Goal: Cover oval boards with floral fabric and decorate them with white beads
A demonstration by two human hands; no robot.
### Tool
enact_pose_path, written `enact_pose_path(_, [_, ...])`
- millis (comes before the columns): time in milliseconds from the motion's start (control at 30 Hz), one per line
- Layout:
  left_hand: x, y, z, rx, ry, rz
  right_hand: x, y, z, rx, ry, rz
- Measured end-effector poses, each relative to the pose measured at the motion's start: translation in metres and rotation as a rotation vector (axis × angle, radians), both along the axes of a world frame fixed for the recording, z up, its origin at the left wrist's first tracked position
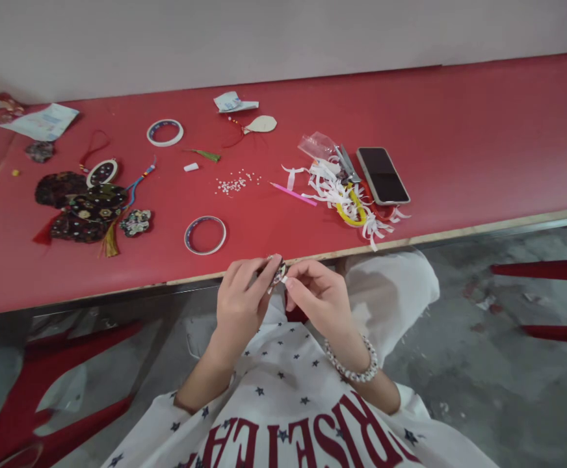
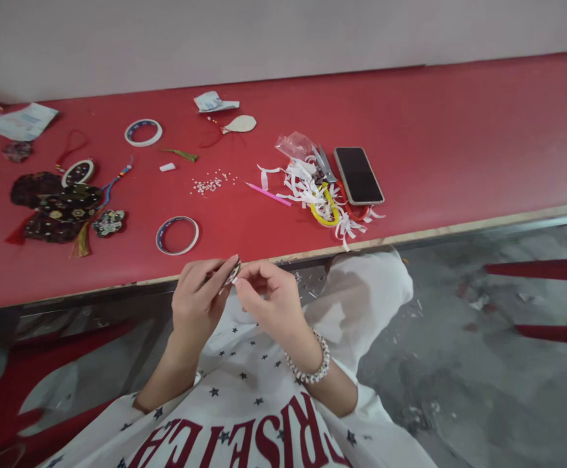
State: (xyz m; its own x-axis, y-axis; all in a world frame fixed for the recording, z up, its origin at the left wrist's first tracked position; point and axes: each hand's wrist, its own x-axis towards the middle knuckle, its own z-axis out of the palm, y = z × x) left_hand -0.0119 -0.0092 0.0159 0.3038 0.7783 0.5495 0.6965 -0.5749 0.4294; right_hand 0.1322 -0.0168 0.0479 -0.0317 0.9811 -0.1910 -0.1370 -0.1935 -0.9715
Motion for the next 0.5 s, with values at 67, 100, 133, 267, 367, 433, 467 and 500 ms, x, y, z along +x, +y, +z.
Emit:
enact_pose_path(67, [0.0, 0.0, 0.0, 0.03, 0.034, 0.015, -0.001, 0.0, 0.0, -0.023, 0.004, -0.004])
enact_pose_path(100, [0.0, 0.001, 0.0, 0.042, 0.044, 0.021, -0.001, 0.001, 0.0, -0.036, 0.006, -0.005])
enact_pose_path(133, [0.0, 0.001, 0.0, 0.051, 0.05, 0.029, -0.001, 0.001, 0.0, -0.048, 0.007, -0.008])
enact_pose_path(267, [0.002, 0.003, -0.002, 0.111, 0.037, 0.066, -0.002, 0.002, 0.001, -0.071, 0.033, -0.005])
enact_pose_path(367, [0.002, 0.004, -0.005, 0.184, 0.019, -0.002, -0.002, 0.003, -0.001, -0.083, 0.085, 0.008])
enact_pose_path(433, [0.001, 0.004, -0.008, 0.201, 0.006, -0.075, -0.002, 0.004, -0.003, -0.08, 0.111, 0.007])
enact_pose_path(467, [0.001, 0.004, -0.009, 0.195, 0.001, -0.103, -0.001, 0.004, -0.004, -0.078, 0.115, 0.005])
enact_pose_path(500, [0.0, 0.004, -0.01, 0.184, -0.004, -0.123, -0.001, 0.004, -0.004, -0.077, 0.113, 0.003])
